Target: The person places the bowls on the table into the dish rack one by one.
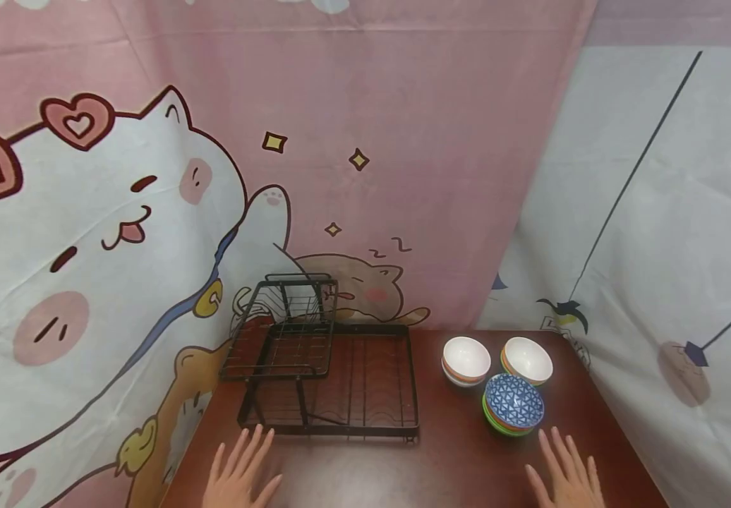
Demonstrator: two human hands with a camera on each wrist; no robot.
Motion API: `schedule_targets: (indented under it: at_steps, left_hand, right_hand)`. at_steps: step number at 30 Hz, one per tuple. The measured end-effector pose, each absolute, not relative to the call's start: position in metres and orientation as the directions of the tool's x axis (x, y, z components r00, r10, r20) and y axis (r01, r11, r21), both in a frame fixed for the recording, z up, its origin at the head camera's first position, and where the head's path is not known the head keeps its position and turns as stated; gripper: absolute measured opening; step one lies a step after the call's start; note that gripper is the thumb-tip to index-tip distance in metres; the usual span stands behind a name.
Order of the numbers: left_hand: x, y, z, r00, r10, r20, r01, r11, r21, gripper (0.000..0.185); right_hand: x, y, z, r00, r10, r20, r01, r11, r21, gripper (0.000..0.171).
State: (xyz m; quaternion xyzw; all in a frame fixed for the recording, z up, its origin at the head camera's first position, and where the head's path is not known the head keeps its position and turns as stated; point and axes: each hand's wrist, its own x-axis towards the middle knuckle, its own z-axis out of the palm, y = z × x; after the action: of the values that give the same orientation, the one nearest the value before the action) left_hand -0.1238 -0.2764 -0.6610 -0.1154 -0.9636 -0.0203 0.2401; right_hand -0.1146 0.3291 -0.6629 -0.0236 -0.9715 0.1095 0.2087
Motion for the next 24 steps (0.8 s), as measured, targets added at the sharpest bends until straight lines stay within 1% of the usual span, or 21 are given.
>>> schedule_targets:
  at_steps: [5,9,11,14,17,20,24]
  left_hand:
    - [-0.125,-0.265,-0.662,-0.868,0.215,0.447,0.242,0.970,0.003,0.079]
    - [-0.118,-0.250,-0.673,-0.886,0.225,0.405,0.262,0.964,0.039,0.077]
    - [-0.111,-0.242,-0.684,-0.911,0.238,0.337,0.271,0.961,0.051,0.073]
    - [-0.100,-0.234,-0.700,-0.951,0.247,0.184,0.267,0.960,0.089,0.070]
    - [-0.091,-0.230,-0.716,-0.967,0.247,0.063,0.253,0.960,0.121,0.071]
    - [-0.086,-0.232,-0.734,-0.964,0.258,0.067,0.265,0.954,0.138,0.065]
    - [-0.082,-0.238,-0.758,-0.936,0.305,0.176,0.322,0.943,0.078,0.058]
  right_hand:
    - [-0.124,0.316,-0.651,-0.908,0.045,0.416,-0.058,0.971,-0.232,0.072]
    - [-0.138,0.303,-0.639,-0.888,0.002,0.461,-0.124,0.962,-0.243,0.070]
    - [-0.151,0.296,-0.630,-0.876,-0.025,0.482,-0.154,0.961,-0.230,0.070]
    - [-0.175,0.285,-0.615,-0.855,-0.062,0.515,-0.193,0.960,-0.204,0.069]
    - [-0.200,0.276,-0.604,-0.841,-0.092,0.533,-0.231,0.952,-0.199,0.070]
    - [-0.219,0.270,-0.597,-0.833,-0.102,0.544,-0.253,0.945,-0.210,0.071]
    - [-0.236,0.267,-0.594,-0.834,-0.083,0.545,-0.253,0.936,-0.244,0.069]
